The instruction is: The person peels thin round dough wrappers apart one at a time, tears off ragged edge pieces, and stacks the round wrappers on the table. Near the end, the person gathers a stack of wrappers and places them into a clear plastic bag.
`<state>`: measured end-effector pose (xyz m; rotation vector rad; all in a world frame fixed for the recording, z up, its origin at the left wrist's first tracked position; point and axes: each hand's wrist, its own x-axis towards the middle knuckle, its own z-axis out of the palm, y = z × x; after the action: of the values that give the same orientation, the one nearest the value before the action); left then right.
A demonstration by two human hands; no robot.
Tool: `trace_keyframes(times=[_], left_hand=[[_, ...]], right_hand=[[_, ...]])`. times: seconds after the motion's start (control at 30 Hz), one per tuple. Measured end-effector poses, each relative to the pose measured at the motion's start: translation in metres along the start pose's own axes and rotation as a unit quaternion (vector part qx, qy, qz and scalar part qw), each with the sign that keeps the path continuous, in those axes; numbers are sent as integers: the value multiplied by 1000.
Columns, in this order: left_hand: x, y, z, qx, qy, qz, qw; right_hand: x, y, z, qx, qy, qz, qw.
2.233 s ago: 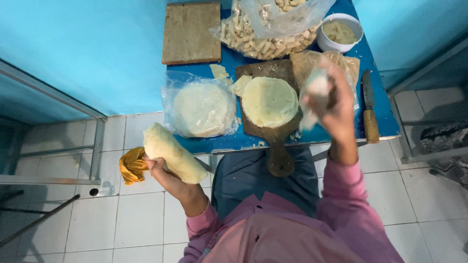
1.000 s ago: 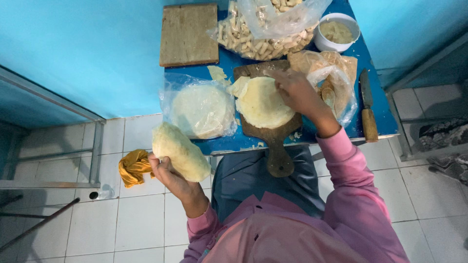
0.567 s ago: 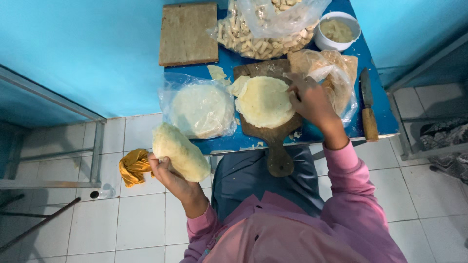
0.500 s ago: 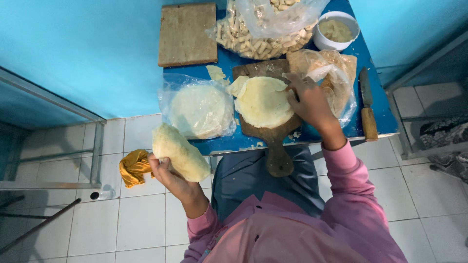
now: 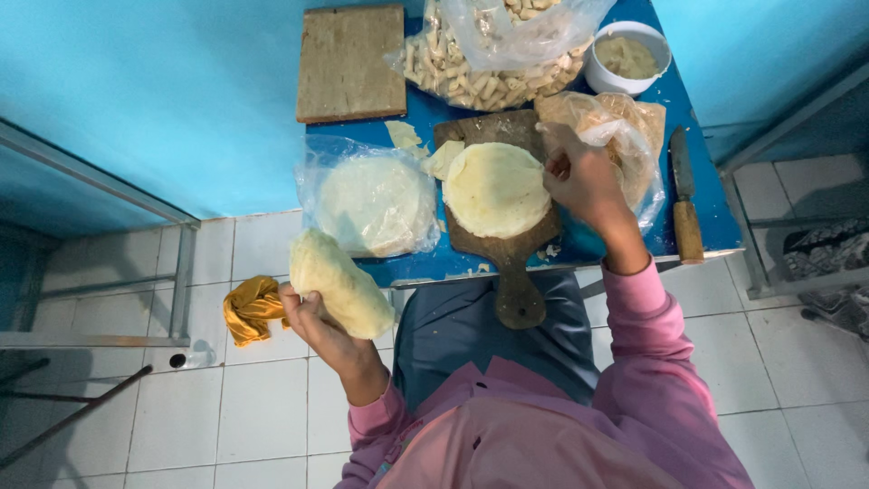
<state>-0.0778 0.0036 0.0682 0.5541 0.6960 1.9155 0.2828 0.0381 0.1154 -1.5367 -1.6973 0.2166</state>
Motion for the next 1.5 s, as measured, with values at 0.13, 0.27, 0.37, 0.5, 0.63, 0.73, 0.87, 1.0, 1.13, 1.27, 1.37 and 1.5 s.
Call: trace_keyframes(times=[0.13, 0.27, 0.37, 0.5, 0.63, 0.73, 0.87, 1.0, 1.13, 1.27, 1.37, 1.5], left_hand=[[-1, -5, -1, -12, -42, 9, 999], [-6, -16, 3, -8, -76, -28, 997], [-16, -31, 11, 3, -120, -60, 991], [-34, -63, 28, 52, -200, -85, 975], [-45, -79, 31, 48, -242, -174, 953], [-46, -83, 29, 16, -234, -225, 946], [-48, -86, 26, 32, -266, -210, 940], [-48, -89, 22, 26, -299, -196, 933], [-44, -90, 20, 26, -274, -202, 940], [-45, -85, 24, 57, -284, -182, 940], [-49, -83, 31, 86, -313, -156, 933], [-44, -82, 29, 197, -302, -70, 930]], right_hand=[[1, 2, 3, -27, -25, 38, 999], [-16, -17, 18, -145, 85, -71, 983], [-43, -49, 28, 24, 13, -82, 996], [-83, -95, 36, 142, -45, -154, 977], [-92, -112, 52, 79, 19, -159, 984], [-97, -108, 58, 107, 60, -113, 986], [-103, -101, 61, 163, 71, -119, 977], [-104, -100, 67, 148, 92, -81, 981], [-103, -97, 67, 259, 66, -18, 963], [-106, -92, 68, 308, 65, 19, 949], [-110, -90, 76, 290, 66, 43, 954], [-110, -79, 85, 309, 115, 39, 943]])
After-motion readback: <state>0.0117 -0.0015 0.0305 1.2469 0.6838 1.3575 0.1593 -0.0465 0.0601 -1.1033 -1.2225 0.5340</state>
